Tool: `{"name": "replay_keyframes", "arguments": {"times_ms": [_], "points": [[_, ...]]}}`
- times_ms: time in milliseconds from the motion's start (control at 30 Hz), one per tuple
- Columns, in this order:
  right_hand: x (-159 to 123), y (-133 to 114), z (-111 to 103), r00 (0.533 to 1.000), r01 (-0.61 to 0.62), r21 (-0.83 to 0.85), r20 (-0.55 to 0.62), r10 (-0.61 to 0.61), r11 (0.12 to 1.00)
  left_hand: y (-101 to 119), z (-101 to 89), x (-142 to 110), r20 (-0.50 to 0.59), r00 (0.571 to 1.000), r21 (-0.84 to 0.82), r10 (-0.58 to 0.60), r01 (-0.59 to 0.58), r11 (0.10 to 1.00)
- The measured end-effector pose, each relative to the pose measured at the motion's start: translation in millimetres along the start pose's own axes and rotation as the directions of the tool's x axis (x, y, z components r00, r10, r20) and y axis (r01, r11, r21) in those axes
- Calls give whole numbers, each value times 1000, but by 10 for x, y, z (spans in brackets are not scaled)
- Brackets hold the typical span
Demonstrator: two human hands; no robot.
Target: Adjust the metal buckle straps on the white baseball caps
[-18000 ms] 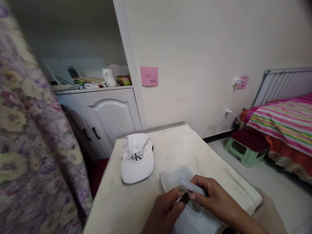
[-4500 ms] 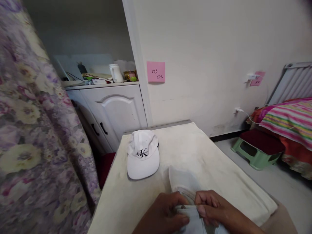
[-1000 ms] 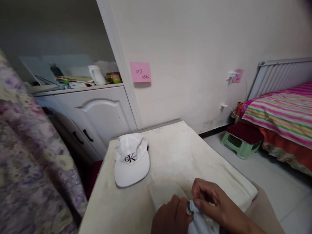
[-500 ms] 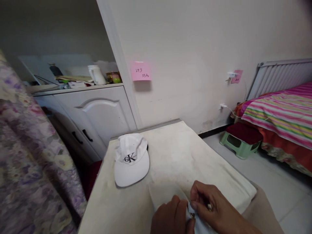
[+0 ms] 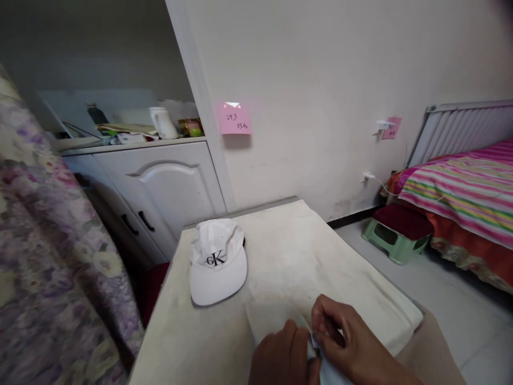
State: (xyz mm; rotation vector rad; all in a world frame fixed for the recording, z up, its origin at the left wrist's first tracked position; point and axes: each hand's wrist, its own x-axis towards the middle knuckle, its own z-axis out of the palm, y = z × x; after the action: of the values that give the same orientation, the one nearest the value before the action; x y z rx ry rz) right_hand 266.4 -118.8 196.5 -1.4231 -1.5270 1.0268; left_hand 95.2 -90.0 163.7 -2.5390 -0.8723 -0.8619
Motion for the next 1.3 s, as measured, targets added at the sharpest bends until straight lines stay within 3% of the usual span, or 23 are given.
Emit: {"name": "replay_keyframes", "arguments": {"times_ms": [200,400,533,867,1033,1200,1300], "points": [[-14,-4,-28,999,-26,-59,37,28,998,0,-15,39,-10,1000,-13,16,-17,1000],[3,96,-155,983,-44,70,179,31,997,40,-42,76,-58,998,-27,40,-42,999],[5,127,-206,985,-40,110,169,21,993,24,-48,88,-62,997,-46,42,-45,998],[-64,112,-152,991,62,-78,120,-52,995,-19,-20,51,18,999,-104,42,-40,994],[0,50,-241,988,130,124,67,-139,984,-75,-45,35,46,999,-180,28,-20,983],[32,241,-286,941,-56,354,331,-69,934,-117,-75,21,144,989,-255,28,10,967],[44,364,-237,917,-144,459,394,-55,877,-134,-93,20,193,981,-291,32,26,956]]}}
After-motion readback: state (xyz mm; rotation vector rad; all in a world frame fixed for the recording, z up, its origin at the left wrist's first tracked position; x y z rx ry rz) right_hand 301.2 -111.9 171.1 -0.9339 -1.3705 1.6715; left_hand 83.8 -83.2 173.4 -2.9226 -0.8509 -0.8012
